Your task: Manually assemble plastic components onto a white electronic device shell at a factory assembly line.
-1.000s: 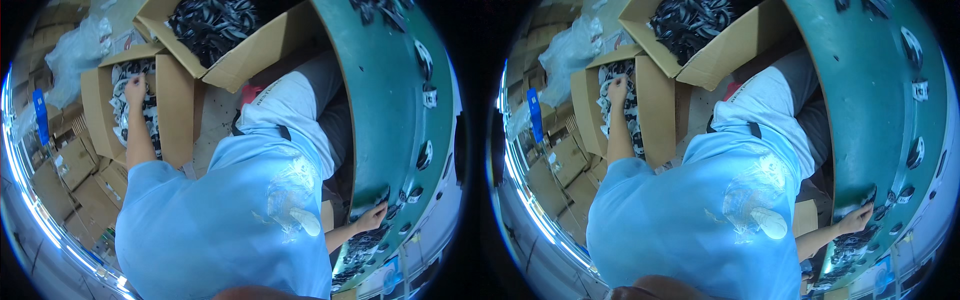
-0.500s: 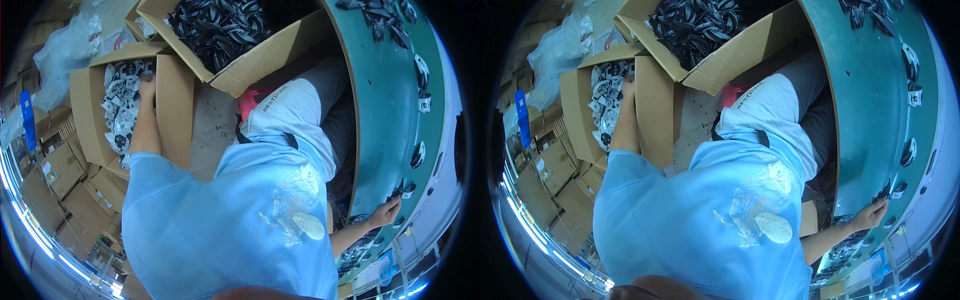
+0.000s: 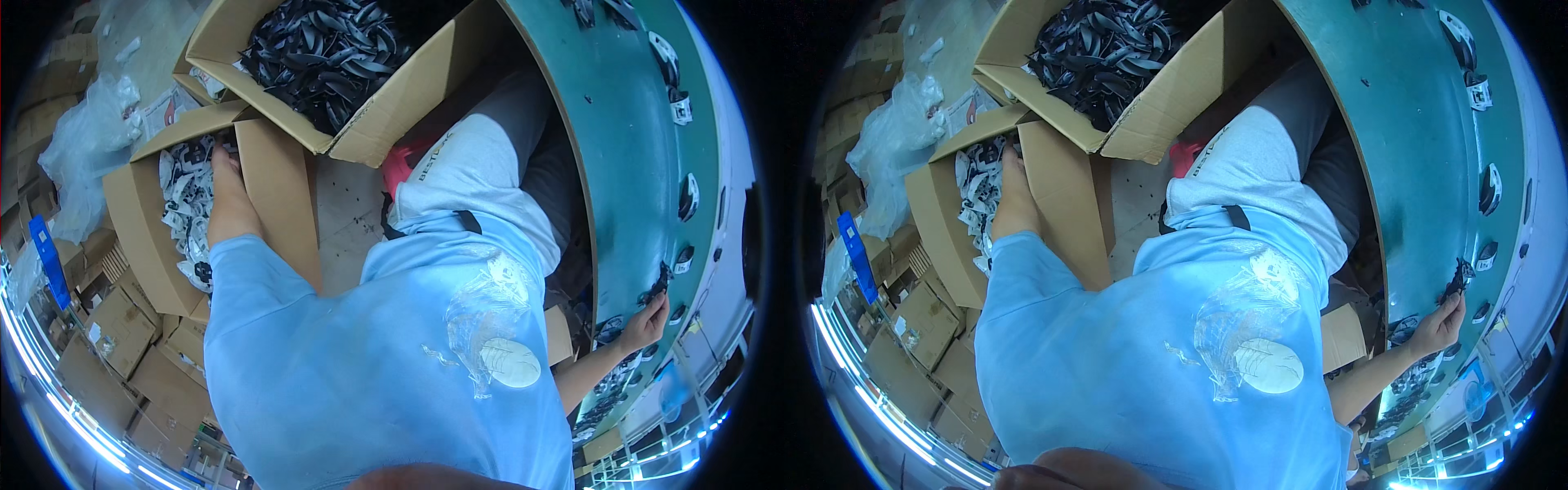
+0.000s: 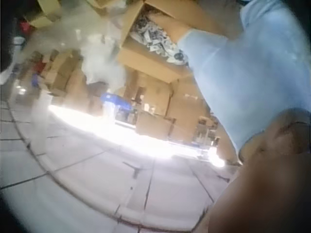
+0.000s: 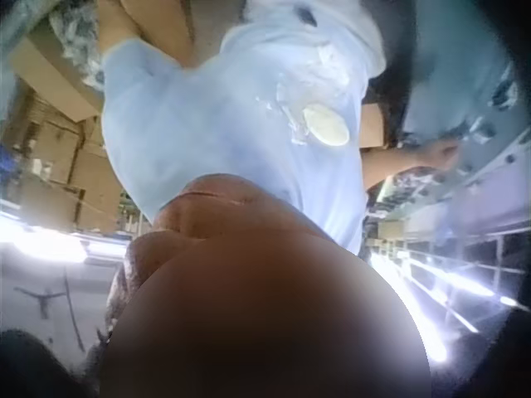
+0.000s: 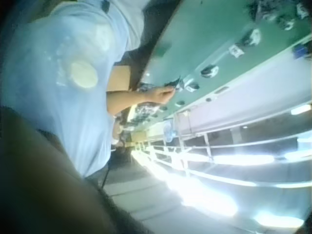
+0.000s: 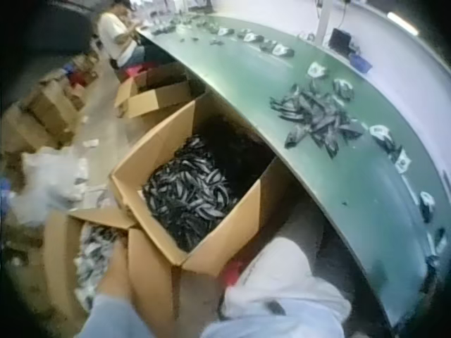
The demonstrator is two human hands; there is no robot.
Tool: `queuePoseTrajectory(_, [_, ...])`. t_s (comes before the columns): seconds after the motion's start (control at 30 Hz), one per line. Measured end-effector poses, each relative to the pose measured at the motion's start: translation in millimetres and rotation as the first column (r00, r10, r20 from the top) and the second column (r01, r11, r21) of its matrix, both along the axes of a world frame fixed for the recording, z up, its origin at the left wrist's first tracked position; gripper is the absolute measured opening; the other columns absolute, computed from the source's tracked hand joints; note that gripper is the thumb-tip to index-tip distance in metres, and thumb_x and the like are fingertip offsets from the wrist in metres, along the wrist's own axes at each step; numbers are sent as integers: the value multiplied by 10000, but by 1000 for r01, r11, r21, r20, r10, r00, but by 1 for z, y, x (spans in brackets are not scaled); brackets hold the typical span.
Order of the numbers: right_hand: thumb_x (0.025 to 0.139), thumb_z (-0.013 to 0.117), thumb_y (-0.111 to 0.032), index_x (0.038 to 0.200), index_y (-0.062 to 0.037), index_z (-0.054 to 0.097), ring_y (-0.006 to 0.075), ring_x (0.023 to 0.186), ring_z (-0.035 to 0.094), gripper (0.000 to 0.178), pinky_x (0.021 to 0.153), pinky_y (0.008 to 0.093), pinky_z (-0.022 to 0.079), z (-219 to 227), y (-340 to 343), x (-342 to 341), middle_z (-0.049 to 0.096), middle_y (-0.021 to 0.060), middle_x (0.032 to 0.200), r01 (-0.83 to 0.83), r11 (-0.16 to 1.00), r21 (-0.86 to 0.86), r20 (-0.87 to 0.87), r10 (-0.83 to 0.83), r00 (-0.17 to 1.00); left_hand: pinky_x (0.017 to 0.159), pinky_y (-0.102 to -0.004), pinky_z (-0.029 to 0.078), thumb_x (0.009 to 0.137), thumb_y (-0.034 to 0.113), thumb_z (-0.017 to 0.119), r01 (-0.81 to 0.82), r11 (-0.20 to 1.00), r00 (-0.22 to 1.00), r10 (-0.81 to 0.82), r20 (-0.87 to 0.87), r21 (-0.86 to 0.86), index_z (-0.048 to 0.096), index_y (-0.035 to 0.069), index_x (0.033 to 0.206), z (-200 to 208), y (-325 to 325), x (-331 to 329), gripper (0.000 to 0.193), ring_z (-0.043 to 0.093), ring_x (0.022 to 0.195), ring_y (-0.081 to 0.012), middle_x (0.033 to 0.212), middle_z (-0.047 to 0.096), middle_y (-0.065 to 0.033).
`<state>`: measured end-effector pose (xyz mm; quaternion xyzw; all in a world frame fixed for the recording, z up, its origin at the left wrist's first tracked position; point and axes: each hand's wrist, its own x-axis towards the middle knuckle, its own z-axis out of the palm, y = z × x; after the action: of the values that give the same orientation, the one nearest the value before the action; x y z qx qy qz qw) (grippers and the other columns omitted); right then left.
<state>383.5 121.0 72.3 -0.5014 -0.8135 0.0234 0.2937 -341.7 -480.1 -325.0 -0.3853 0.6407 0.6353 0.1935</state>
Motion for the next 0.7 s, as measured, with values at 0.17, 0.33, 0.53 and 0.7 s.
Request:
queuePoseTrajectory(0.17, [1059,587,-128,1149,84,686,108,856,655,251,762,247,540,4,6,-28,723,81,984,-58,998,-16,-36,57,998,846,-539,607,997,221,599,-130,983,986,141,-89,127,612,73,1244,11,-26,6,288,697,1046,-348,1142,702,-155])
queuePoseTrajectory(0.33, [1070,558,-121,1158,88,666,134,830,653,252,753,279,542,16,17,-71,719,104,958,-210,978,12,-72,211,975,994,-531,523,994,225,582,-120,867,972,202,-122,484,588,58,1266,88,-40,78,319,662,1156,-302,1178,706,-141])
queuePoseTrajectory(0.53, [1048,517,-45,1125,91,621,249,899,708,188,785,350,588,-24,-23,-167,714,239,1055,-516,827,-221,-624,287,727,978,-524,521,1030,319,537,328,507,866,177,-468,797,586,160,1375,218,39,142,383,661,1148,-267,1303,673,-43])
queuePoseTrajectory(0.7, [793,751,-5,952,-46,743,258,891,742,164,773,320,584,2,-76,-316,762,126,1072,-862,507,4,-435,777,455,1088,-486,456,1033,326,573,509,359,831,34,-556,782,493,157,1460,298,249,214,466,569,1291,-240,1415,586,-51])
